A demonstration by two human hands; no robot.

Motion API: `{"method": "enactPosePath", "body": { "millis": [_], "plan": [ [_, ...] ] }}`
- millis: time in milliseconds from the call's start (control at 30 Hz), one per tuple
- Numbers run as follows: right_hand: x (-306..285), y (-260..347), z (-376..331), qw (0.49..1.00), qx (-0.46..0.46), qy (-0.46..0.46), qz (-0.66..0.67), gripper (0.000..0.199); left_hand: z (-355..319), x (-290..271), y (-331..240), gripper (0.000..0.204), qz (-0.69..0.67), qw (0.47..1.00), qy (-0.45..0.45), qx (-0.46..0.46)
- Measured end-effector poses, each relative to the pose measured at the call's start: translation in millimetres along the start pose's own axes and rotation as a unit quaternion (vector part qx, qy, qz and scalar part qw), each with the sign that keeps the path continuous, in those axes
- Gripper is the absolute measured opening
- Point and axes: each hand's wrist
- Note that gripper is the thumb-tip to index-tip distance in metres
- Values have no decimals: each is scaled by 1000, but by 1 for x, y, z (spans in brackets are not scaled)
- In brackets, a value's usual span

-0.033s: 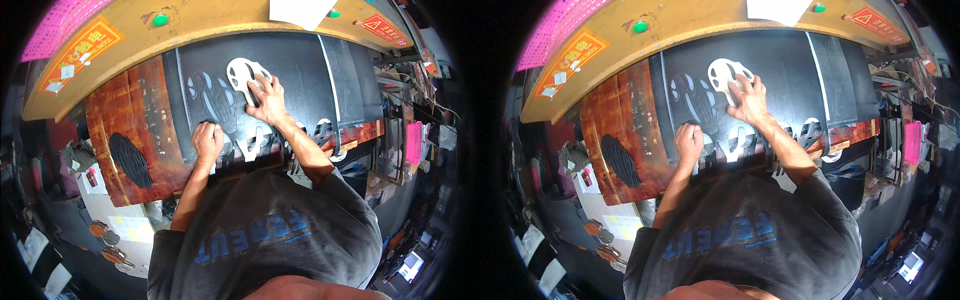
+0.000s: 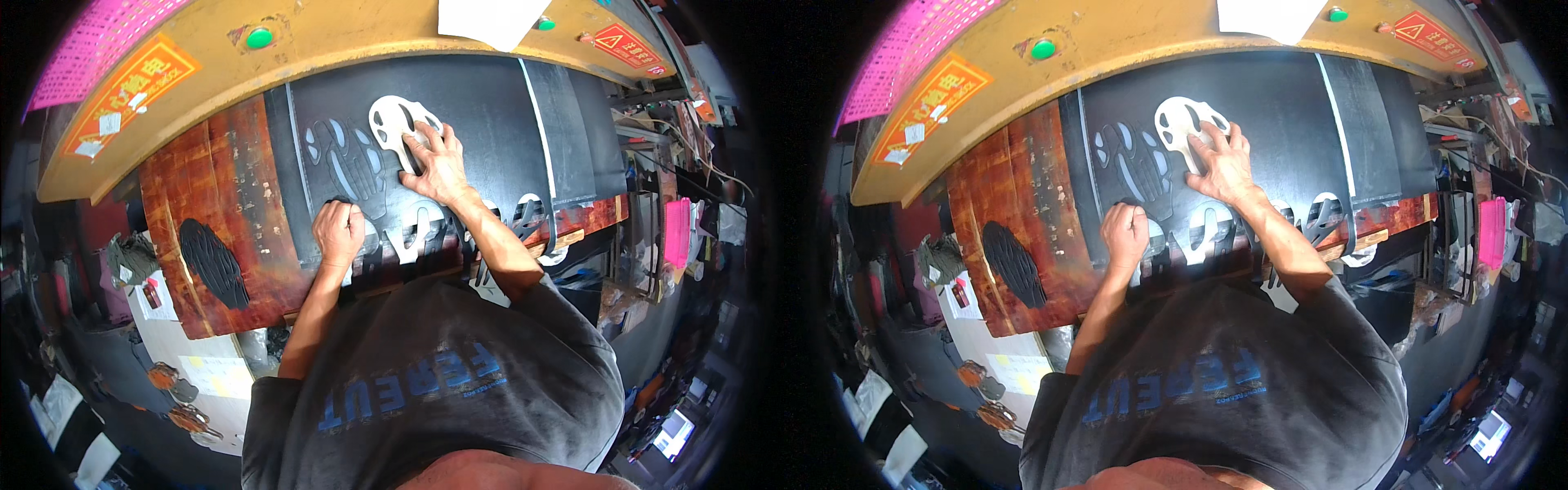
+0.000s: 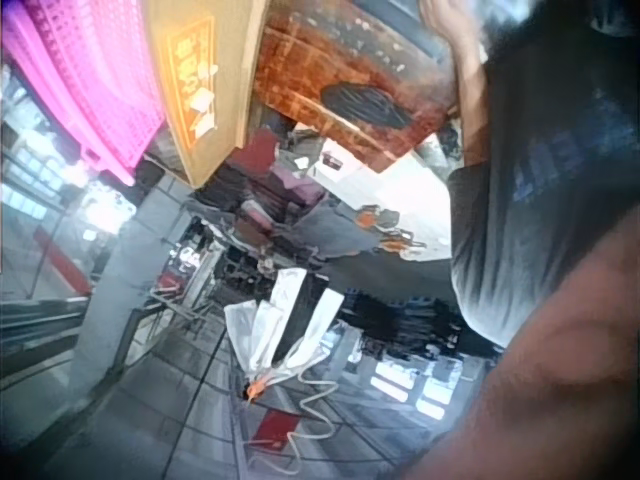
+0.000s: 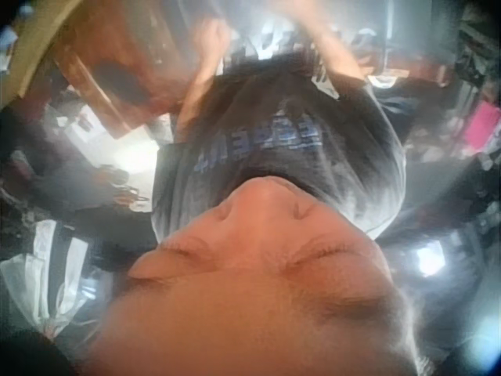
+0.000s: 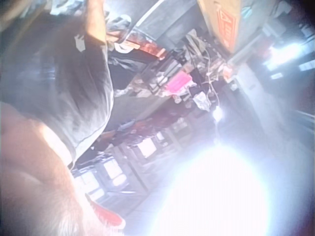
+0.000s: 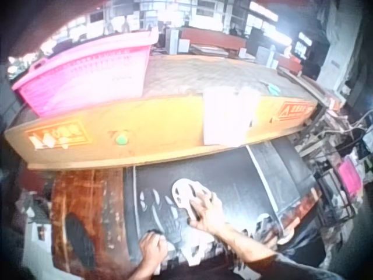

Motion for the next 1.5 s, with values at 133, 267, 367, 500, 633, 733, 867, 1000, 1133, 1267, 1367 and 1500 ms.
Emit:
{"method": "enactPosePath", "body": {
  "millis": [133, 267, 367, 500, 633, 733, 867, 1000, 1133, 1267, 1367, 1500],
  "plan": [
    [-7, -43, -10, 943, 28, -104, 314, 73, 3, -6, -7, 15, -42, 999, 1, -28],
    [-31, -111, -46, 936, 79, -192, 284, 50, 6, -11, -13, 15, -79, 997, 17, -15],
    [-36, -148, -13, 876, 164, -224, 395, 45, 41, 9, -3, 16, -38, 993, 112, -6],
    [-42, -161, 24, 778, 248, -238, 526, 43, 63, 50, 2, 18, 33, 971, 221, -83],
    [-87, -170, 81, 696, 159, -518, 471, 51, 98, 84, 18, 14, 101, 990, 92, -33],
    [-109, -170, 118, 831, 104, -477, 267, 52, 140, 103, 38, 12, 104, 992, 68, -26],
    [-81, -161, 116, 805, 206, -399, 388, 48, 182, 113, 59, 16, 105, 992, 54, -37],
    [-22, -156, 103, 968, 23, -171, 181, 33, 192, 114, 63, 17, 153, 982, 91, -62],
    [9, -148, 110, 986, -19, -154, 62, 24, 187, 115, 62, 17, 153, 983, 59, -80],
    [13, -145, 111, 982, -22, -182, 53, 21, 186, 121, 65, 17, 127, 989, 18, -68],
    [17, -150, 107, 980, -25, -189, 64, 25, 182, 125, 66, 16, 135, 988, 16, -80],
    [21, -148, 83, 982, -11, -177, 67, 21, 160, 120, 57, 18, 111, 990, 17, -87]
  ]
}}
Point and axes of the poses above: each hand's wrist, its own z-axis towards the middle knuckle, its own x-axis out of the palm, y = z × x, and after that the axes turned 4 degrees about z, right-handed
